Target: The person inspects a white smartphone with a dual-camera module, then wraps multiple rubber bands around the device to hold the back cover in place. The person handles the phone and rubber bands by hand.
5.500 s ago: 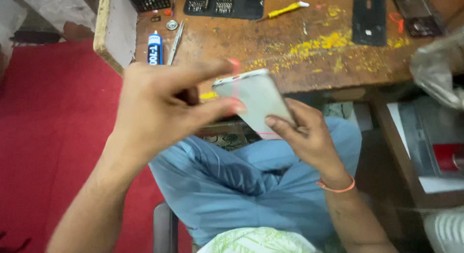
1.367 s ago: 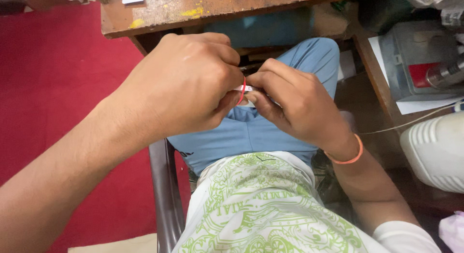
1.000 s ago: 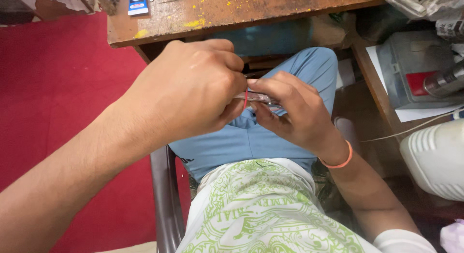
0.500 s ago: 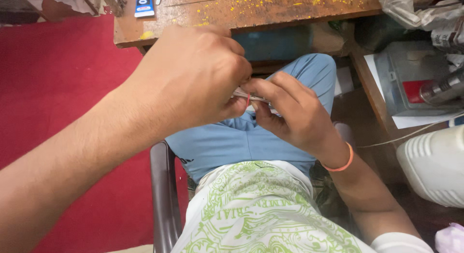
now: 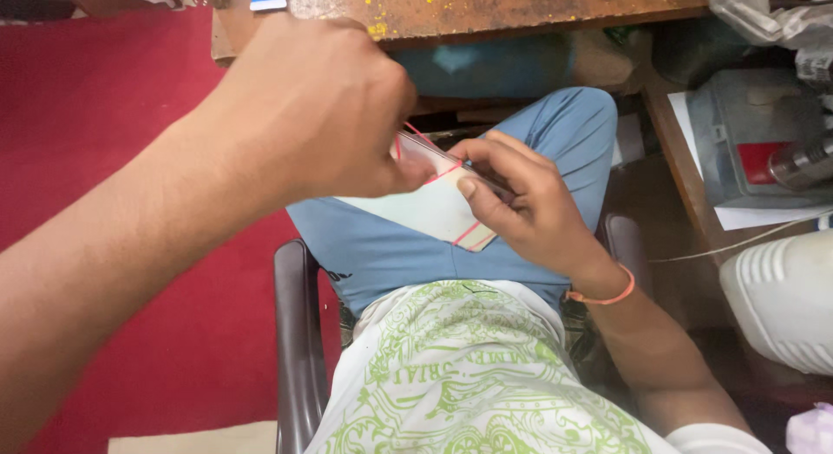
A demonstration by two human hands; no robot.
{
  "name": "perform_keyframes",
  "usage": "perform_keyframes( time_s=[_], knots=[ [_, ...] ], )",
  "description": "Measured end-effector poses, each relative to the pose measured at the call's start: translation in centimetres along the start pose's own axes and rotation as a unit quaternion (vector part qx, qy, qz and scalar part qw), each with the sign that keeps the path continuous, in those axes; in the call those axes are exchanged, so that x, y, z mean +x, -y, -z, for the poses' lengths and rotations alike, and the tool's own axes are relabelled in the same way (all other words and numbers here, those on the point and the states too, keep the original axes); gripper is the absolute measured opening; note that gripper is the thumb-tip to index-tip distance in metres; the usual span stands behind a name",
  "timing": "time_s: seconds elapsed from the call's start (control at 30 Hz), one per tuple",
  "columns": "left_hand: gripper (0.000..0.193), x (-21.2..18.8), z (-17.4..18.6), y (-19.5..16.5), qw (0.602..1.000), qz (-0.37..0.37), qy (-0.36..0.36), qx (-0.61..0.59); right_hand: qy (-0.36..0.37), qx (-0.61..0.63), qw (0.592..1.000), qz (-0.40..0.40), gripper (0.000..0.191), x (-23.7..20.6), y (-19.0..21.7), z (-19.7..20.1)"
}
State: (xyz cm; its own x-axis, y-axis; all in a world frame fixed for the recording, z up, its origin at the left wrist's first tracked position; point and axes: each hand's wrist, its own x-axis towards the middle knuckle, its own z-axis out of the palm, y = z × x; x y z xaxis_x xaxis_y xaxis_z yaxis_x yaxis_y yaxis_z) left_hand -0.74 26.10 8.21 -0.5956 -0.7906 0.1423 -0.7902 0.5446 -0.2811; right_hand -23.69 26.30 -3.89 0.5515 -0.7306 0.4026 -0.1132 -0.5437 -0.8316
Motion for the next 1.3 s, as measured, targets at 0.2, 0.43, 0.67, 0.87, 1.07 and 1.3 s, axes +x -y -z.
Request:
perform_keyframes(
  time_s=[0.2,0.43,0.67,0.87,1.07,1.3],
  knots=[
    [0.048,-2.1,-0.1,1.5,0.997,0.056,-0.008,-0.047,-0.062,0.118,0.99,-0.054,0.026,-1.2,-2.3,-0.4],
    [0.039,-5.0,-2.9,1.7,0.974,0.07,-0.1,-0.189,-0.094,0.109,0.989,-0.04,0.025,-2.0,-3.1,0.1],
    [0.024,-5.5,-5.4,4.3,0.683,0.102,-0.074,-0.719,-0.024,0.008,1.0,-0.018,0.024,-2.5,-1.9,0.2],
    [0.02,-5.6,-8.0,4.5,0.568,-0.013,-0.105,-0.816,0.031,0.054,0.998,-0.026,0.025,-2.2,-2.1,-0.8],
    [0.014,-5.4,-6.1,4.6,0.776,-0.127,-0.071,-0.614,-0.046,0.167,0.979,-0.11,0.026,-2.3,-3.6,-0.9],
    [0.025,-6.7,-8.0,-4.1,0.904,-0.046,-0.254,-0.34,-0.162,0.314,0.928,-0.119,0.031,-2.4,-5.3,-1.0]
  ],
)
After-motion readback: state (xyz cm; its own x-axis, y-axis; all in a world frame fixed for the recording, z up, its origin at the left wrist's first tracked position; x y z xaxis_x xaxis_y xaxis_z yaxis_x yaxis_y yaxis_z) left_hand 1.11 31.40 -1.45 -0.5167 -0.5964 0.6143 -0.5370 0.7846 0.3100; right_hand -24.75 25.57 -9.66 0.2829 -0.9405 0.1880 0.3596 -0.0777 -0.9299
